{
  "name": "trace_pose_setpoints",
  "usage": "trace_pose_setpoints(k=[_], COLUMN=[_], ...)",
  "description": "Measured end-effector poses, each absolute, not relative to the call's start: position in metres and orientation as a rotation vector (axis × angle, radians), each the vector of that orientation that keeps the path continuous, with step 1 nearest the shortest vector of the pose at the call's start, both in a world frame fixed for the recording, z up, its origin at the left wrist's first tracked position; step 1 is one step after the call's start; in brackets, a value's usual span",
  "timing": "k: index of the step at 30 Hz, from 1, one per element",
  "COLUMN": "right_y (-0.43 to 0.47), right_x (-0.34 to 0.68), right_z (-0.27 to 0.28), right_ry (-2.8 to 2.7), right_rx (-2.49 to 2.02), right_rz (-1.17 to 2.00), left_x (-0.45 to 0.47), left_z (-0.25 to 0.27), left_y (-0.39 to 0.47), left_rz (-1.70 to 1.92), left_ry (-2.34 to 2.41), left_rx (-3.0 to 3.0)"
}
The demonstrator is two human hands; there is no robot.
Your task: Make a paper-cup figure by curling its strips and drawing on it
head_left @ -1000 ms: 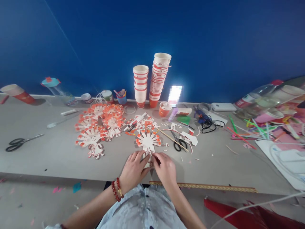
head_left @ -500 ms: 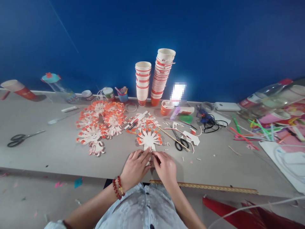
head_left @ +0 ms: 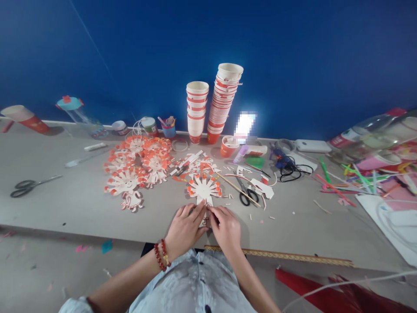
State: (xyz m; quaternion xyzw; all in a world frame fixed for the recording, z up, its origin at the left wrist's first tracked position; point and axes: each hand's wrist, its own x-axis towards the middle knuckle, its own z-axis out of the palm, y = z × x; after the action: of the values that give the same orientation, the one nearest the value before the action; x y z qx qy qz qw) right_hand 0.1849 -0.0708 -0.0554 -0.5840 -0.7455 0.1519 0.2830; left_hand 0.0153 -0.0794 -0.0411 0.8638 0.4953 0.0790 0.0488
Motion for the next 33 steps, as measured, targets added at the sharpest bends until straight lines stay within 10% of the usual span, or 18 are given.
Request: trace_pose_setpoints(k=[33], right_y=[-0.069], right_x=[0.201], right_z=[-0.053], right_ry=[-2.148], right_rx=[-1.522], right_rz=[0.548], left_x=[0.007], left_z=[-0.035], left_y=[-0.066], left_rz=[0.300], left_ry=[1.425], left_rx=[2.539])
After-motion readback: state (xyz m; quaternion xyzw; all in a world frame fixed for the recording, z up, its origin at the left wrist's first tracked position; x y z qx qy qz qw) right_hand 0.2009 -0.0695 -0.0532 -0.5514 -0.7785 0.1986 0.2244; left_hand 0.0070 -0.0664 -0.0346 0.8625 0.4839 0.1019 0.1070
